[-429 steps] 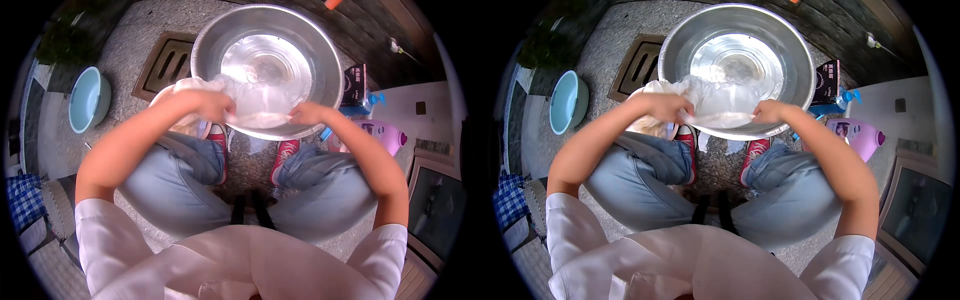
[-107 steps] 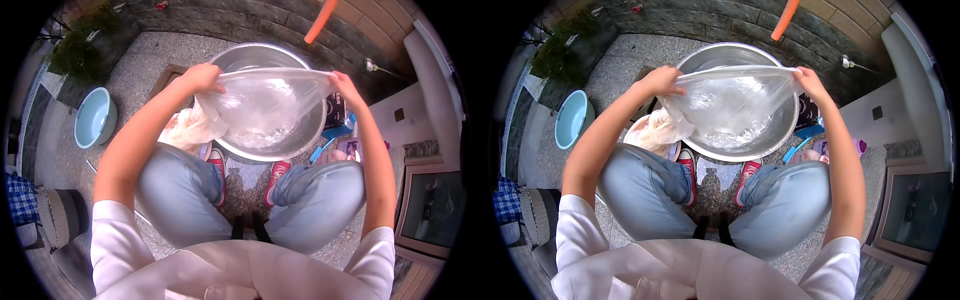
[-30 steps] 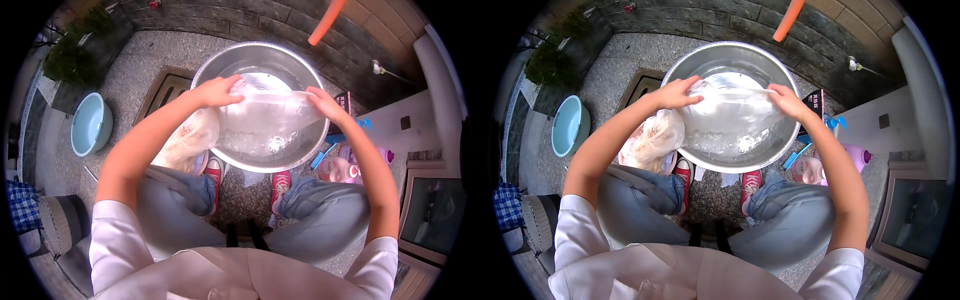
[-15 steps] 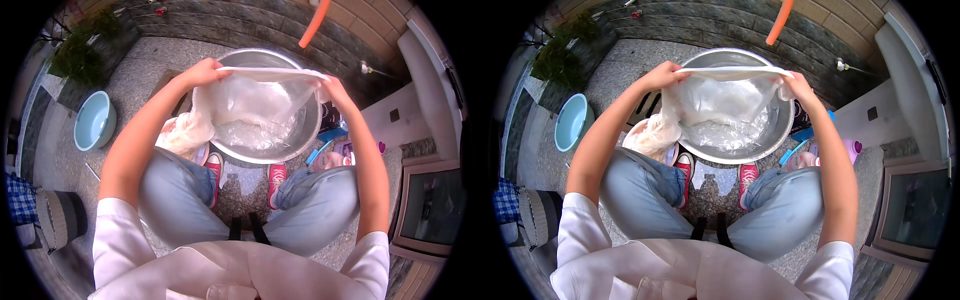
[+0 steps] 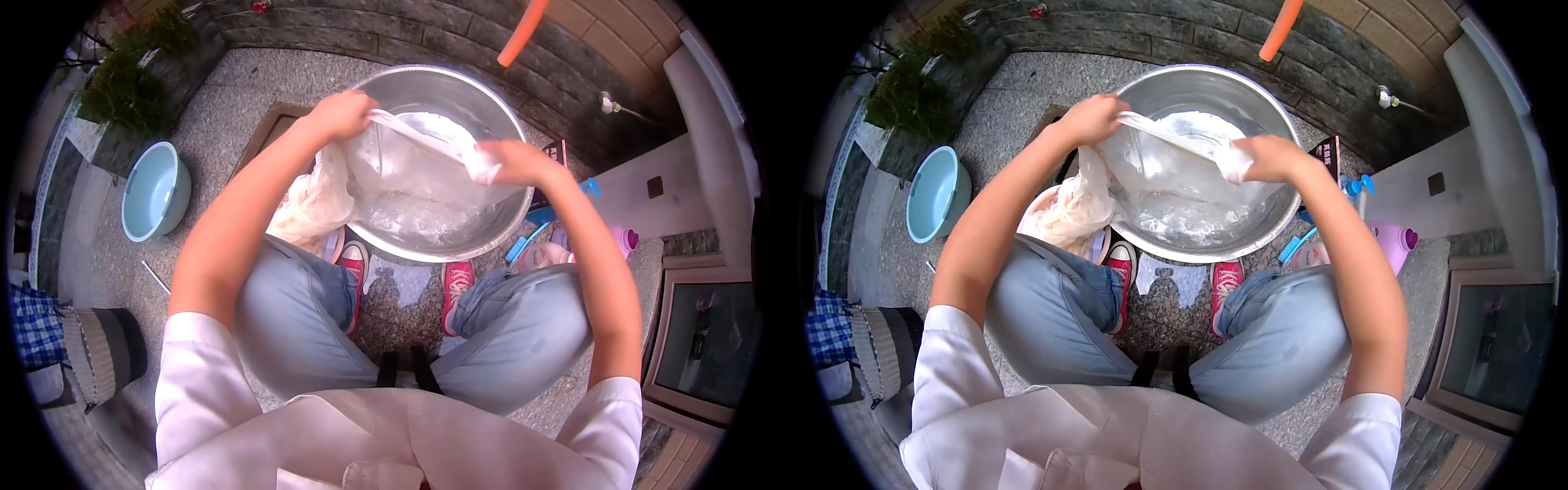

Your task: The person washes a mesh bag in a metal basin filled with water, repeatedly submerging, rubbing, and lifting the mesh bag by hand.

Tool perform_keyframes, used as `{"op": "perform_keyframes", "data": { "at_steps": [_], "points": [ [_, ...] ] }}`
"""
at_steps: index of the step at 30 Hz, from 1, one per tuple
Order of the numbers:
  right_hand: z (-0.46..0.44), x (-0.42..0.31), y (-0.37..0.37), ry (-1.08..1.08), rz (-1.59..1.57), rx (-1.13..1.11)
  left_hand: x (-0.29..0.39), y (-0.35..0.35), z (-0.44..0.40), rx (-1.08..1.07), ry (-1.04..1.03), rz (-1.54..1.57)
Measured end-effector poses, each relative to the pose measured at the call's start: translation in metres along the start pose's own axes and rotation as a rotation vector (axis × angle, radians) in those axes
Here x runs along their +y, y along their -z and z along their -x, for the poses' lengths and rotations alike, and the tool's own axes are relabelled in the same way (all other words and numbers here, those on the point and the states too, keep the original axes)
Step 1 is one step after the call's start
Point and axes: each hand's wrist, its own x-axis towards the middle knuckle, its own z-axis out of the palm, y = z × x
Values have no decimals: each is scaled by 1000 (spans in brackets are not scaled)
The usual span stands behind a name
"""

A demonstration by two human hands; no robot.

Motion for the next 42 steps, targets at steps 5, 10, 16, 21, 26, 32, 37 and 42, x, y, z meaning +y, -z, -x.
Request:
{"op": "perform_keyframes", "data": {
  "at_steps": [5,10,16,21,26,32,37,42],
  "points": [
    [-15,7,-13,-211,82,15,0,12,-1,-319,180,530],
    [-18,52,-21,-162,-464,395,-2,10,-4,-506,222,789],
    [-55,62,-38,-139,-349,718,-9,-32,-28,221,135,-145],
    [-89,44,-118,-283,-19,715,-22,-150,-38,227,139,-127],
    [-81,16,-249,-60,-650,162,-9,-276,13,-435,-87,415],
    [-118,35,-273,-286,-76,-385,-14,-276,-9,-712,258,102],
    [-115,32,-285,-220,-182,-212,-9,-274,-23,-857,269,226],
    [-98,54,-201,-247,-1006,-97,-36,-197,-29,-631,168,747]
  ]
}}
